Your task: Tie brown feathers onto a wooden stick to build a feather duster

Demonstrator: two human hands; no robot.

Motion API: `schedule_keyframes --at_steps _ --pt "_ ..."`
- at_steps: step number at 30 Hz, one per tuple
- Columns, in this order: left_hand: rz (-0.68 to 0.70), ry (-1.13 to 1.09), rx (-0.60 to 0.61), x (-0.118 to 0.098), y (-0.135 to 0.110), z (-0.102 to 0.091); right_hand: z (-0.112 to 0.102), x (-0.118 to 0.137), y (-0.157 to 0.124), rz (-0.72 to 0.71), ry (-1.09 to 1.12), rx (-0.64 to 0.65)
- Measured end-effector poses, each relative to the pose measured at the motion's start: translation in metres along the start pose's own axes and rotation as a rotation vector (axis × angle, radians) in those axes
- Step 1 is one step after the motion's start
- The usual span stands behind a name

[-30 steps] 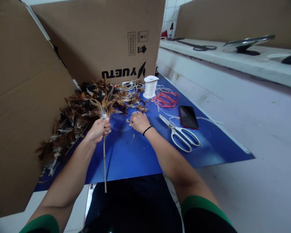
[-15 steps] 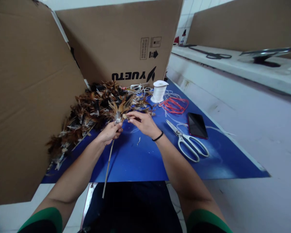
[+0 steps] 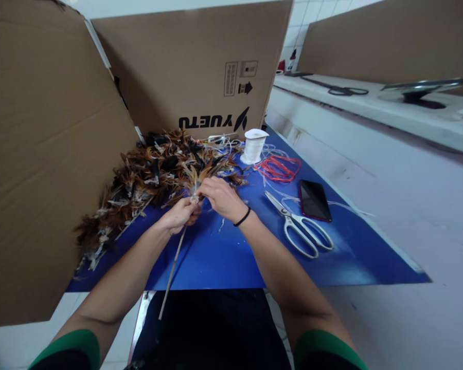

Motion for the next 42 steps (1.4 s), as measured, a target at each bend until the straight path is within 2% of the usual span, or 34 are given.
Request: schedule_keyframes --at_steps 11,19,26,31,36,42 --pt "-0.01 0.026 0.088 -0.001 -0.002 0.009 0.002 0.005 -0.004 -0.065 -0.186 0.039" --pt "-0.03 0.038 0.087 -0.001 -0.003 0.01 0.0 0.014 -0.005 -0.125 -0.274 0.037" --pt "-0.108 -0.084 0.118 0.003 -0.002 0.011 -0.005 0.019 -0.006 -0.161 -0.255 -0.013" --pt "-0.131 -0.146 0.182 0.003 -0.004 0.016 -0.007 0.017 -0.007 -0.164 -0.251 -0.028" --pt "-0.116 -0.162 0.178 0.002 -0.005 0.015 -0.007 0.014 -0.009 -0.15 -0.22 -0.041" --pt "-0.087 -0.179 0.21 0.004 -0.003 0.016 -0.012 0.003 -0.012 -0.053 -0.116 -0.176"
Point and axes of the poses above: each hand's wrist, its own y-axis towards the middle knuckle, its own z-axis out of the palm, x = y × z, the point moved 10 cm from there along y, towards the middle knuckle, and after that the axes turned 10 degrees about -z, right-handed, at the moved point
